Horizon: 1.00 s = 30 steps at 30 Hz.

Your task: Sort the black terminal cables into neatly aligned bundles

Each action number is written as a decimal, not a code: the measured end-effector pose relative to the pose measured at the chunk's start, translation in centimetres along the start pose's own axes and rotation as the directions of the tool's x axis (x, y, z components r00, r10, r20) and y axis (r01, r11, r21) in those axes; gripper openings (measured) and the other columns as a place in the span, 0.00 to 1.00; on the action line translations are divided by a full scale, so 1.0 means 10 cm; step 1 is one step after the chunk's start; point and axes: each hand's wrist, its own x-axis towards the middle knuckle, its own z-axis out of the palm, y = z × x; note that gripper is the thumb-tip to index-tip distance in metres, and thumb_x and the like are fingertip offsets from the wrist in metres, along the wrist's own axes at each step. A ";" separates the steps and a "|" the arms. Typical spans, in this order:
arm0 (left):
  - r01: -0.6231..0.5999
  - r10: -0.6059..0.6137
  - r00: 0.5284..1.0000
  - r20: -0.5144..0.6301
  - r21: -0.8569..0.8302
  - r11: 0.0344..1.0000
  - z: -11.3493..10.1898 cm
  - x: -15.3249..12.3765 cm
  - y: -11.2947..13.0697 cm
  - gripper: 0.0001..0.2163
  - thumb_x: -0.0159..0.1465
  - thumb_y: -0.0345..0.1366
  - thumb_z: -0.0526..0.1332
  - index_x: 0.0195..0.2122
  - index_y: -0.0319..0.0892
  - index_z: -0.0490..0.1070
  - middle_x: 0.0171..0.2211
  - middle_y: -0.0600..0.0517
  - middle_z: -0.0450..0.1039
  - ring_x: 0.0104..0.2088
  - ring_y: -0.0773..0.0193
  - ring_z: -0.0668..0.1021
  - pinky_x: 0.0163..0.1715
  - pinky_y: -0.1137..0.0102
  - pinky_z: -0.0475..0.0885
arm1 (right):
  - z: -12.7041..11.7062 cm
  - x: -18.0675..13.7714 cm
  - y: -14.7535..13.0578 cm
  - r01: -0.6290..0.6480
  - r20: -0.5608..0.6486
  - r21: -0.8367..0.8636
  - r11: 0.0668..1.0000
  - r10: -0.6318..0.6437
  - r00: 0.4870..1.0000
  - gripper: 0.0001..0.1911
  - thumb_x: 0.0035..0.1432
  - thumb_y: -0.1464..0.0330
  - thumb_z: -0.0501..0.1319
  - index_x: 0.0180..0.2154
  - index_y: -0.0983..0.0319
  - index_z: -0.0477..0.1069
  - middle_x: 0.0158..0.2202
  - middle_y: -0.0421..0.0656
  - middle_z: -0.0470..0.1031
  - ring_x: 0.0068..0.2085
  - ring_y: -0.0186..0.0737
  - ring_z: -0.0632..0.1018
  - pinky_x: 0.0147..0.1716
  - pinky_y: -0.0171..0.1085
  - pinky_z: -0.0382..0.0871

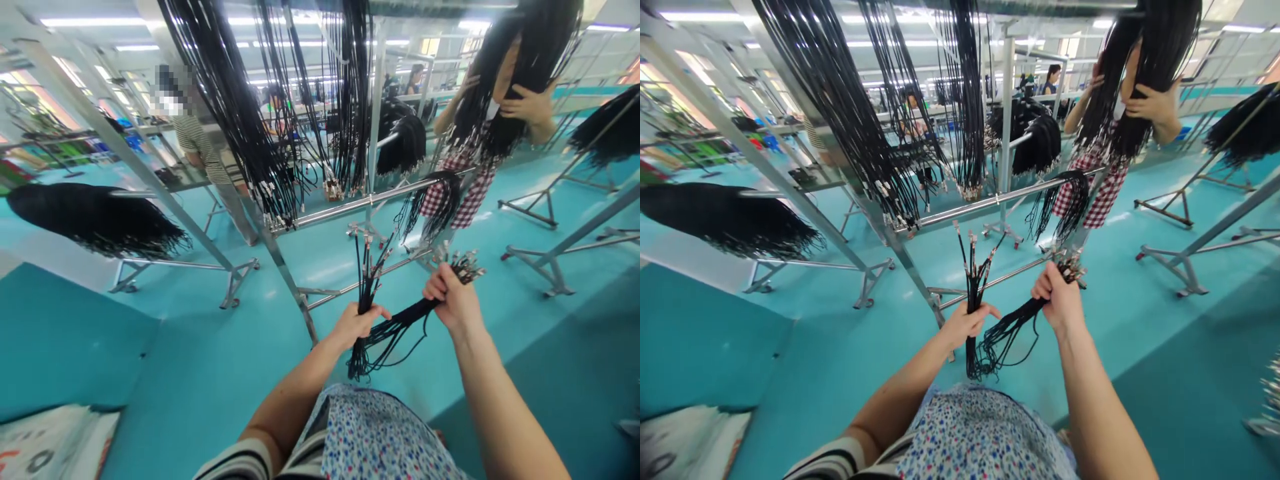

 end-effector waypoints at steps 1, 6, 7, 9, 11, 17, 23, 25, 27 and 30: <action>0.005 -0.005 0.999 0.046 0.004 1.000 -0.01 -0.03 0.01 0.22 0.55 0.53 0.58 0.32 0.34 0.74 0.09 0.62 0.44 0.12 0.77 0.50 0.15 0.74 0.45 | 0.02 0.02 -0.03 0.013 0.009 0.003 1.000 -0.013 1.000 0.23 0.45 0.60 0.67 0.18 0.61 0.52 0.12 0.29 0.47 0.13 0.22 0.51 0.13 0.28 0.52; 0.029 -0.021 0.994 0.106 -0.077 0.997 -0.02 -0.06 -0.02 0.22 0.53 0.53 0.61 0.29 0.33 0.72 0.18 0.55 0.63 0.12 0.80 0.54 0.14 0.74 0.45 | 0.23 -0.11 0.22 0.005 0.122 -0.219 0.976 0.023 0.992 0.16 0.40 0.61 0.69 0.27 0.62 0.67 0.11 0.29 0.52 0.12 0.24 0.54 0.11 0.29 0.51; 0.026 -0.015 0.995 0.095 -0.107 0.994 -0.02 -0.05 -0.03 0.23 0.52 0.53 0.61 0.29 0.33 0.71 0.20 0.54 0.65 0.12 0.81 0.54 0.14 0.74 0.45 | 0.28 -0.17 0.32 -0.002 0.140 -0.275 0.961 0.043 0.989 0.17 0.40 0.62 0.69 0.30 0.63 0.68 0.11 0.29 0.54 0.12 0.25 0.56 0.12 0.29 0.51; 0.026 -0.013 0.996 0.089 -0.149 0.989 -0.03 -0.03 -0.04 0.23 0.51 0.54 0.62 0.27 0.32 0.70 0.18 0.55 0.62 0.12 0.81 0.54 0.14 0.74 0.45 | 0.34 -0.26 0.49 -0.029 0.155 -0.343 0.939 0.087 0.984 0.19 0.39 0.61 0.69 0.32 0.64 0.69 0.11 0.32 0.59 0.12 0.27 0.60 0.11 0.30 0.53; 0.046 -0.026 0.992 0.121 -0.169 0.985 -0.04 -0.02 -0.04 0.23 0.50 0.53 0.63 0.26 0.33 0.69 0.16 0.58 0.58 0.12 0.81 0.53 0.14 0.75 0.44 | 0.38 -0.32 0.59 -0.054 0.131 -0.342 0.938 0.104 0.986 0.19 0.39 0.60 0.69 0.32 0.64 0.68 0.12 0.33 0.61 0.12 0.28 0.61 0.10 0.30 0.53; 0.050 -0.017 0.992 0.128 -0.252 0.966 -0.03 -0.08 -0.06 0.23 0.51 0.54 0.62 0.31 0.34 0.68 0.17 0.58 0.60 0.12 0.80 0.55 0.14 0.76 0.48 | 0.33 -0.29 0.53 -0.023 0.175 -0.305 0.952 0.080 0.981 0.18 0.42 0.61 0.68 0.19 0.62 0.61 0.10 0.30 0.53 0.12 0.25 0.56 0.12 0.30 0.53; -0.084 0.067 0.993 -0.101 -0.174 0.981 0.05 -0.08 -0.16 0.25 0.53 0.57 0.58 0.27 0.34 0.68 0.16 0.53 0.65 0.16 0.73 0.65 0.18 0.74 0.58 | 0.15 -0.30 0.54 0.013 0.282 -0.483 0.875 0.142 0.949 0.18 0.41 0.59 0.68 0.18 0.64 0.64 0.12 0.36 0.61 0.15 0.26 0.59 0.14 0.30 0.51; -0.072 0.055 0.991 -0.124 -0.141 0.987 0.07 -0.07 -0.16 0.24 0.53 0.56 0.58 0.28 0.34 0.69 0.15 0.53 0.64 0.15 0.73 0.64 0.17 0.74 0.57 | 0.11 -0.31 0.57 -0.014 0.273 -0.451 0.892 0.153 0.950 0.18 0.41 0.59 0.68 0.20 0.64 0.65 0.13 0.36 0.62 0.15 0.26 0.58 0.14 0.30 0.52; -0.056 0.036 0.985 -0.167 -0.118 0.991 0.09 -0.07 -0.15 0.24 0.54 0.55 0.58 0.29 0.34 0.70 0.14 0.54 0.64 0.13 0.74 0.63 0.16 0.74 0.56 | 0.08 -0.30 0.59 -0.027 0.231 -0.419 0.908 0.135 0.964 0.19 0.42 0.58 0.68 0.19 0.63 0.63 0.11 0.33 0.58 0.14 0.26 0.57 0.13 0.31 0.52; -0.072 0.050 0.973 -0.227 -0.091 0.993 0.11 -0.07 -0.13 0.23 0.55 0.54 0.57 0.28 0.34 0.70 0.15 0.53 0.66 0.13 0.73 0.64 0.16 0.74 0.57 | 0.04 -0.29 0.58 -0.010 0.205 -0.417 0.909 0.104 0.973 0.22 0.44 0.58 0.67 0.16 0.62 0.58 0.09 0.32 0.52 0.13 0.26 0.55 0.14 0.31 0.52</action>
